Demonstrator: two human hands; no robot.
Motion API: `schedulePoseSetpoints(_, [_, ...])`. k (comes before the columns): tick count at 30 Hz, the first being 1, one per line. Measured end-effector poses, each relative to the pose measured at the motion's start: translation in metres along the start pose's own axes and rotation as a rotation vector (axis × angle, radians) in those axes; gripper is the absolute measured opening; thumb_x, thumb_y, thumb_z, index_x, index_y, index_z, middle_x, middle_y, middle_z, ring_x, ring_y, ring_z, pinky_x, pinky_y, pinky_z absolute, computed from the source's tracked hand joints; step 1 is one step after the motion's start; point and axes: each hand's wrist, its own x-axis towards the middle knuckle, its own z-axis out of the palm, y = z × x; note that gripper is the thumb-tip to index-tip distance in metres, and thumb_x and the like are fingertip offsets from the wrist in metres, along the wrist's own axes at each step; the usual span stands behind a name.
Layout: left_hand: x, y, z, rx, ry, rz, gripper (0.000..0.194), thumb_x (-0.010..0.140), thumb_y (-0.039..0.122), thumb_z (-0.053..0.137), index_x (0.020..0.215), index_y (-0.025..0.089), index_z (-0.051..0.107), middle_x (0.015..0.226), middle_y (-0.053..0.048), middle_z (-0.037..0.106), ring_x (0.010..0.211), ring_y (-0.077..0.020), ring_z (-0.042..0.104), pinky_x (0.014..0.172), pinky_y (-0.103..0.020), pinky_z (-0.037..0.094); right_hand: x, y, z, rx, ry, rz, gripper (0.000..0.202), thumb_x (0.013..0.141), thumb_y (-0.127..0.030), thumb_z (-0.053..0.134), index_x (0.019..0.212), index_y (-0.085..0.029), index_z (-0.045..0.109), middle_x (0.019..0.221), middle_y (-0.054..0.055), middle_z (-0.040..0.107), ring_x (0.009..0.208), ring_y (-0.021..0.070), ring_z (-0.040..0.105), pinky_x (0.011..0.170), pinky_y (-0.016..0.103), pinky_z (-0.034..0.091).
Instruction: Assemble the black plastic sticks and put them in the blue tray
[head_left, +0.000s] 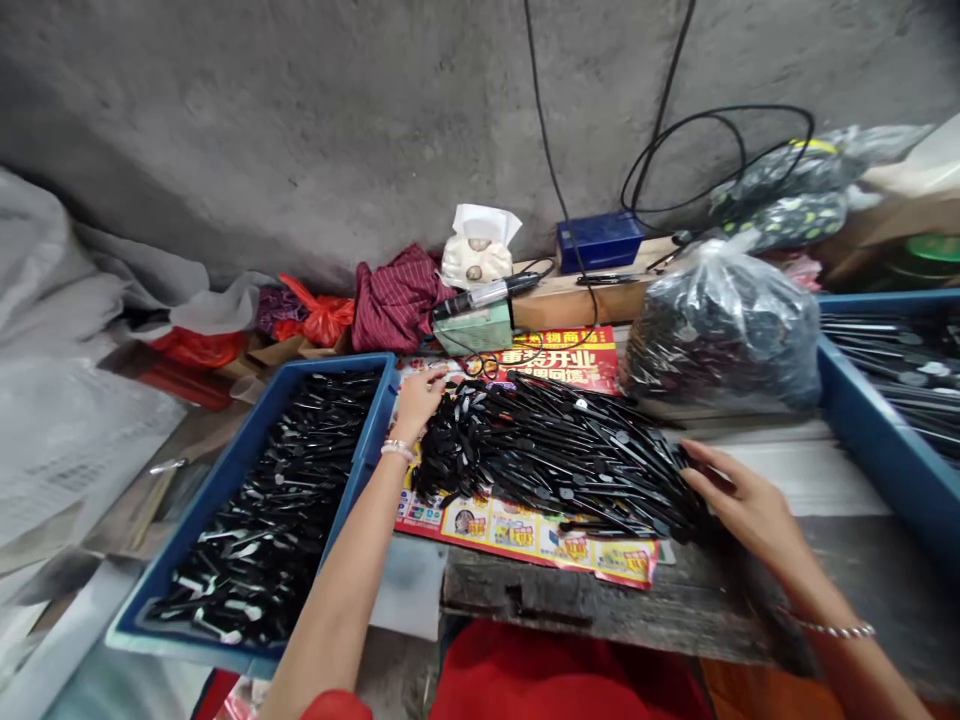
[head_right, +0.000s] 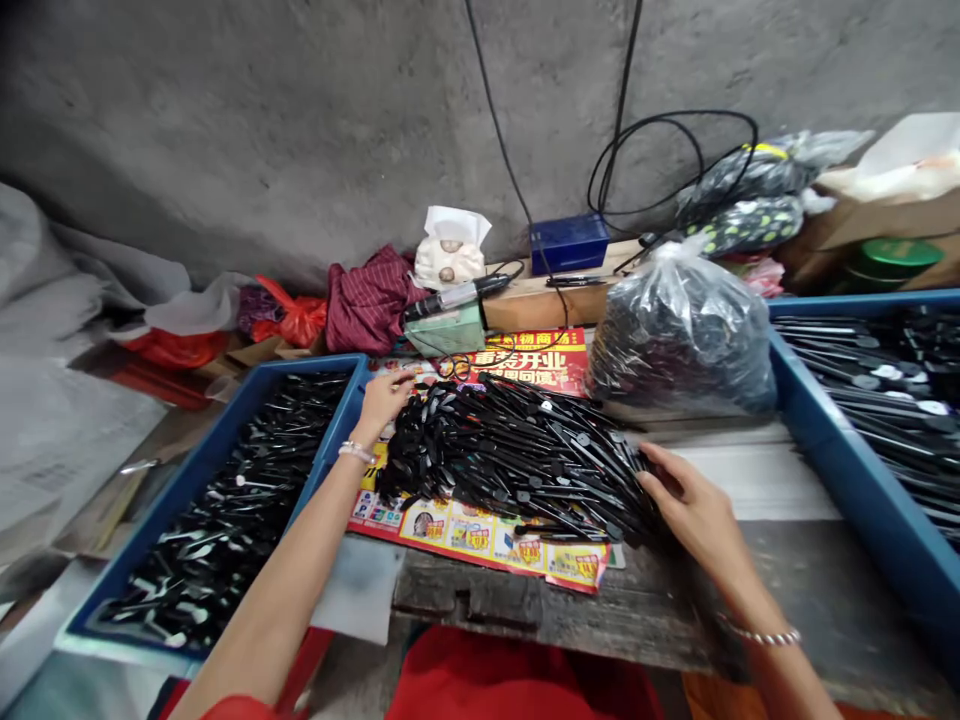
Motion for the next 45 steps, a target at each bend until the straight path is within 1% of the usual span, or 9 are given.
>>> schedulePoseSetpoints(3, [0.025,-0.005,0.013,0.054,-0.066,0.04,0.031,0.081,0.011,0.054,0.105,0.015,0.072,0.113,-0.01,0.071,0.104,-0.0237,0.065,0.096,-0.033,0.046,-0.002,0.001,-0.001,0.031,-0.021,0.013,0.054,0.079,-0.051,0.057,0.12,-0.017,0.065,0.123,0.011,0.065,0.114,0.0302,0.06,0.103,0.047,0.044])
schedulePoseSetpoints(8, [0.026,-0.007,0.024,0.132,-0.115,0.099,0.029,0.075,0.008,0.055,0.097,0.016,0.073,0.111,-0.012,0.071,0.107,-0.0257,0.062,0.098,-0.034,0.043,-0.002,-0.002,0.001,0.07,-0.006,-0.019,0.049,0.081,-0.043,0.057,0.122,-0.017,0.064,0.124,0.011,0.065,0.114,0.0274,0.06,0.104,0.046,0.044])
schedulePoseSetpoints(12, [0.024,-0.008,0.022,0.167,-0.112,0.097,0.024,0.075,0.01,0.052,0.089,0.013,0.071,0.104,-0.015,0.072,0.099,-0.0274,0.063,0.093,-0.037,0.045,0.001,-0.007,0.002,0.092,0.0,-0.034,0.044,0.082,-0.039,0.057,0.119,-0.017,0.064,0.122,0.011,0.065,0.113,0.0259,0.06,0.103,0.047,0.044])
schedulePoseSetpoints(16, [0.025,-0.006,0.014,0.149,-0.126,0.095,0.015,0.073,0.014,0.054,0.076,0.015,0.069,0.087,-0.011,0.073,0.084,-0.0253,0.065,0.084,-0.034,0.048,0.0,-0.015,0.0,0.05,0.005,-0.06,0.042,0.082,-0.032,0.053,0.119,-0.015,0.062,0.123,0.013,0.064,0.113,0.0255,0.059,0.099,0.046,0.046])
schedulePoseSetpoints(20, [0.019,-0.004,0.005,0.078,-0.05,0.065,0.02,0.074,0.022,0.056,0.086,0.016,0.071,0.092,-0.009,0.074,0.086,-0.0259,0.066,0.084,-0.036,0.049,-0.005,-0.028,-0.005,-0.016,-0.02,-0.072,0.044,0.079,-0.022,0.052,0.122,-0.017,0.061,0.117,0.012,0.063,0.094,0.0218,0.063,0.089,0.04,0.051])
schedulePoseSetpoints(26, [-0.027,0.009,0.004,-0.146,0.058,0.009,0.041,0.081,0.037,0.052,0.112,0.016,0.068,0.107,-0.008,0.071,0.094,-0.0247,0.066,0.087,-0.036,0.05,-0.003,-0.036,-0.008,-0.078,-0.069,-0.007,0.047,0.075,-0.014,0.05,0.121,-0.013,0.06,0.095,0.008,0.066,0.073,0.0163,0.062,0.074,0.03,0.052])
schedulePoseSetpoints(33, [-0.091,0.04,0.007,-0.451,-0.171,-0.132,0.033,0.073,0.042,0.066,0.097,0.02,0.073,0.093,-0.005,0.073,0.069,-0.0174,0.065,0.07,-0.029,0.053,-0.01,-0.036,-0.018,-0.214,-0.105,0.063,0.031,0.079,-0.024,0.058,0.108,-0.015,0.065,0.088,0.006,0.069,0.078,0.02,0.063,0.073,0.03,0.047])
schedulePoseSetpoints(40, [-0.117,0.047,0.004,-0.617,-0.268,-0.203,0.031,0.066,0.042,0.075,0.088,0.02,0.074,0.087,-0.006,0.074,0.075,-0.0211,0.068,0.071,-0.03,0.057,-0.012,-0.047,-0.027,-0.375,-0.165,0.131,0.01,0.074,-0.021,0.063,0.081,-0.019,0.071,0.079,0.007,0.072,0.074,0.0221,0.065,0.063,0.027,0.039])
schedulePoseSetpoints(45, [-0.132,0.057,0.007,-0.627,-0.314,-0.175,0.024,0.068,0.039,0.073,0.084,0.021,0.075,0.086,-0.006,0.074,0.078,-0.0215,0.068,0.074,-0.03,0.057,-0.013,-0.048,-0.03,-0.388,-0.179,0.177,0.01,0.071,-0.02,0.059,0.072,-0.019,0.069,0.069,0.004,0.071,0.065,0.0186,0.063,0.059,0.026,0.036])
